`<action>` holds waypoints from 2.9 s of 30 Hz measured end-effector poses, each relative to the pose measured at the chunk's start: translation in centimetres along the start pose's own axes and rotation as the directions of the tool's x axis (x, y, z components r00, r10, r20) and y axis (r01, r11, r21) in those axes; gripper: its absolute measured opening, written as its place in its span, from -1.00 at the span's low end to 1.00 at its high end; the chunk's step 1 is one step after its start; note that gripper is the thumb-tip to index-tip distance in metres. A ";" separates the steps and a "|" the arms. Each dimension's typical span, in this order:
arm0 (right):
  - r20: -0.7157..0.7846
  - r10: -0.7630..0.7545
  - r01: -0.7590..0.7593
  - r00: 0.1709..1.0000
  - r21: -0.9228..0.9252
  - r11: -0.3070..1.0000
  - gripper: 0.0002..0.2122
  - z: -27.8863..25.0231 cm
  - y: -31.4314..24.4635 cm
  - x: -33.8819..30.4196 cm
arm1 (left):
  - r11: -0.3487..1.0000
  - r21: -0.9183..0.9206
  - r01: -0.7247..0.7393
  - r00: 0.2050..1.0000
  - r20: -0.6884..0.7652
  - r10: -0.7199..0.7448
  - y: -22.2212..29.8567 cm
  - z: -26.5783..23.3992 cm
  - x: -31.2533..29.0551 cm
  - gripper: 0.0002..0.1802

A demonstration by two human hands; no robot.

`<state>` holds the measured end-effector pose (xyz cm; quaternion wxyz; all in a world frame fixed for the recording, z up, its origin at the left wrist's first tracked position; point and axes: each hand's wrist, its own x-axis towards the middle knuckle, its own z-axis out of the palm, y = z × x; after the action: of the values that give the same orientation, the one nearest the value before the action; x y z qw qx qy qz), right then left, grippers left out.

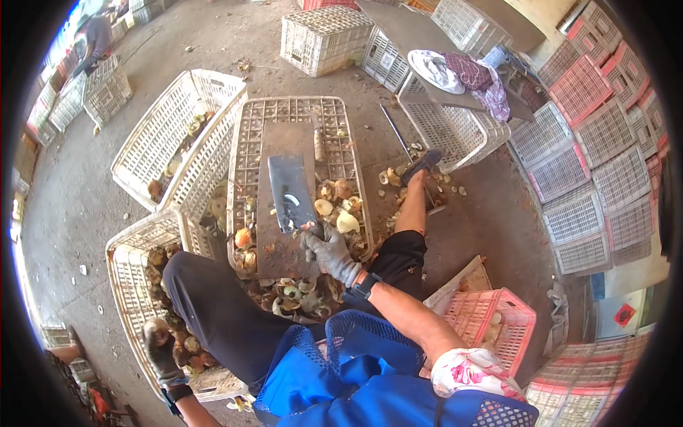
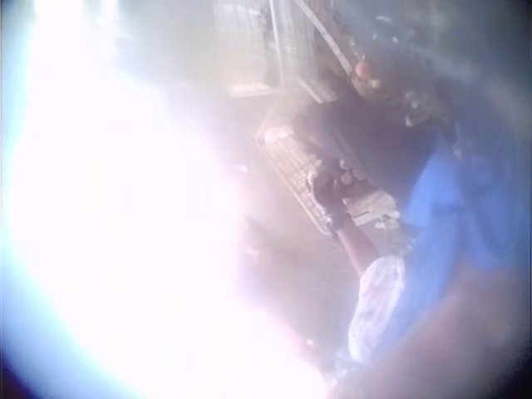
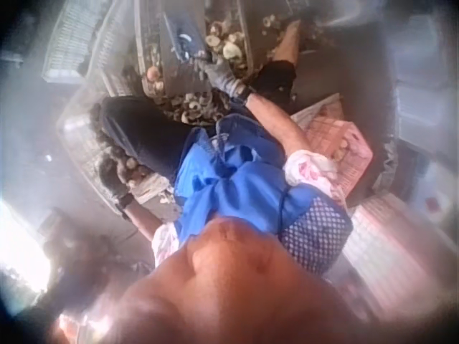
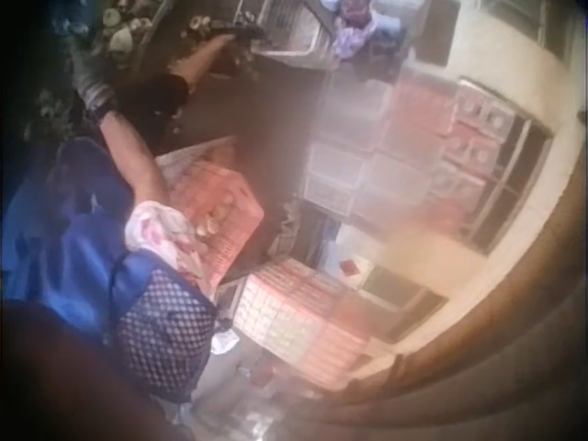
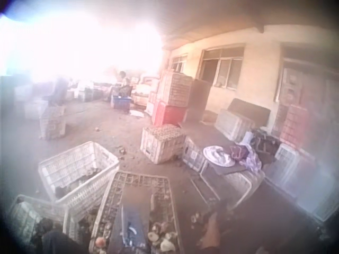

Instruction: Peeling and processing onions or similar root vegetables using a large cleaver and gloves.

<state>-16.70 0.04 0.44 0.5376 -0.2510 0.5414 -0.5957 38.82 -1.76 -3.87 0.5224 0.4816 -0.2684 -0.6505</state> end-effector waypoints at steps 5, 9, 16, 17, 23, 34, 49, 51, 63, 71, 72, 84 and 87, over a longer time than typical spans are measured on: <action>0.016 -0.283 0.271 0.959 -0.342 0.900 -0.75 -1.2 -1.0 -3.3 | 0.911 0.288 -0.294 0.943 0.241 0.228 4.2 18.9 -5.4 -0.30; 0.012 -0.404 0.284 0.915 -0.731 0.621 -0.87 -4.4 -7.5 -6.6 | 0.960 0.277 -0.045 0.954 0.297 -0.041 1.5 35.1 -4.9 -0.38; -0.002 -0.183 0.149 0.983 -0.567 0.810 -0.74 -5.8 -11.2 -11.8 | 0.337 0.893 -0.298 0.953 0.298 0.055 -7.4 40.8 -4.7 -0.15; 0.043 -0.186 0.182 0.982 -0.493 0.851 -0.74 -5.4 -11.1 -12.4 | 0.306 0.904 -0.297 0.954 0.296 0.051 -7.4 40.7 -4.7 -0.11; 0.345 -0.260 0.425 0.902 -0.814 0.395 -0.60 -5.4 -10.8 -13.3 | 0.445 0.867 -0.224 0.967 0.256 -0.011 -8.7 39.4 -4.2 -0.04; 0.486 -0.043 0.487 0.873 -0.873 0.027 -0.56 -4.5 -12.5 -13.6 | 0.482 0.845 -0.234 0.943 0.317 -0.098 -9.2 38.1 -2.8 -0.14; 0.533 0.048 0.534 0.845 -0.845 -0.032 -0.74 -0.3 -10.1 -6.1 | 0.511 0.851 -0.123 0.972 0.207 -0.111 -8.5 41.0 -4.1 -0.28; 0.510 0.033 0.511 0.860 -0.859 -0.032 -0.77 -0.5 -8.3 -4.5 | 0.414 0.886 -0.211 0.970 0.241 -0.022 -9.5 40.9 -4.5 -0.29; 0.157 -0.093 0.182 0.983 -0.826 0.534 -0.76 -4.2 -7.2 -9.5 | -0.126 0.597 -0.792 0.571 0.798 0.193 -8.2 41.7 -2.4 -0.04; 0.175 -0.079 0.191 0.981 -0.840 0.507 -0.73 -5.2 -7.3 -12.9 | 0.265 0.907 -0.328 0.941 0.339 0.004 -8.6 41.8 -5.4 0.01; 0.199 -0.095 0.219 0.975 -0.848 0.483 -0.72 -5.6 -7.5 -12.9 | 0.289 0.926 -0.241 0.969 0.247 0.016 -8.6 42.3 -5.6 0.00; 0.459 0.032 0.459 0.888 -0.883 -0.098 -0.61 -5.8 -13.3 -13.0 | 0.519 0.785 -0.339 0.902 0.428 -0.058 -9.3 40.4 -2.4 -0.24; 0.452 0.107 0.465 0.886 -0.860 -0.210 -0.60 -5.5 -14.1 -13.0 | 0.467 0.800 -0.377 0.901 0.433 -0.016 -9.6 40.4 -2.7 -0.24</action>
<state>-22.86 11.66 15.41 0.1435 -0.7532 0.6416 0.0229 -1.89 -2.52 4.73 0.2108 0.5099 -0.7059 -0.4441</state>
